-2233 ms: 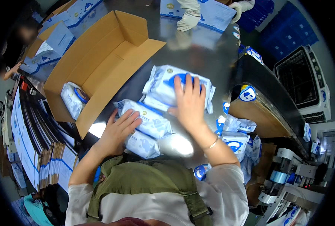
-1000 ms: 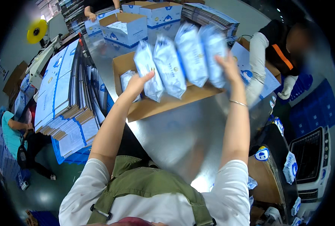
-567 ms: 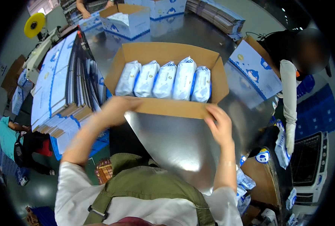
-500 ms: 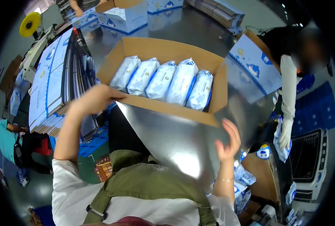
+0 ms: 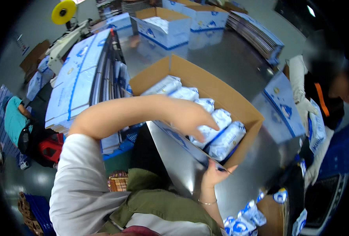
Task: The person packs soft blue packages into cardboard boxes on a metal industrial table, occasionally reaching for stacks of flattened boxes to assemble them.
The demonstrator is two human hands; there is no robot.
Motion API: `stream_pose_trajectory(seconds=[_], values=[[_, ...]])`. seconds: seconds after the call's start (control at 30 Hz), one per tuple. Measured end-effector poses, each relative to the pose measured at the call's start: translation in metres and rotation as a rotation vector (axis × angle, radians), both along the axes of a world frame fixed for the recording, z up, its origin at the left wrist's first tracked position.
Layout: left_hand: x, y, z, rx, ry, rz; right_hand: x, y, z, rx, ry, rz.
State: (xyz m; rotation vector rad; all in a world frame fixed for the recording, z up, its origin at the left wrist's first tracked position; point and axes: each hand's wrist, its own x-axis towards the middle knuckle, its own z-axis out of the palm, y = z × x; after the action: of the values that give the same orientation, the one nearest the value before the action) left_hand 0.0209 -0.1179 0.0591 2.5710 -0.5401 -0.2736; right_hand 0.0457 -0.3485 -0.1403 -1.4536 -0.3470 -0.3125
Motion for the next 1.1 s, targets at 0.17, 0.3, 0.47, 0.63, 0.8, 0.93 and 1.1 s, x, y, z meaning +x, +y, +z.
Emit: stream_pose_trajectory(seconds=[0.17, 0.3, 0.47, 0.63, 0.8, 0.93, 1.1], values=[[-0.175, 0.136, 0.048, 0.334, -0.566, 1.020, 0.054, 0.115, 0.009, 0.099, -0.064, -0.010], [-0.304, 0.245, 0.027, 0.517, 0.362, 2.050, 0.199, 0.271, 0.030, -0.361, -0.018, 0.474], [-0.406, 0.287, -0.029, 0.539, 0.369, 2.321, 0.134, 0.302, 0.121, -0.131, -0.417, 0.613], [-0.375, 0.263, -0.005, 0.509, 0.122, 2.353, 0.000, 0.178, -0.029, -0.752, -0.625, 0.982], [-0.394, 0.245, -0.004, 0.183, -1.017, 2.255, -0.032, 0.124, -0.049, -0.590, -0.318, 1.094], [-0.296, 0.135, 0.040, -0.222, -1.522, 1.436, 0.020, 0.153, -0.002, -0.171, 0.012, 0.910], [-0.218, 0.001, 0.022, -0.032, -1.002, 0.672, 0.096, 0.174, 0.099, 0.823, 0.441, 0.767]])
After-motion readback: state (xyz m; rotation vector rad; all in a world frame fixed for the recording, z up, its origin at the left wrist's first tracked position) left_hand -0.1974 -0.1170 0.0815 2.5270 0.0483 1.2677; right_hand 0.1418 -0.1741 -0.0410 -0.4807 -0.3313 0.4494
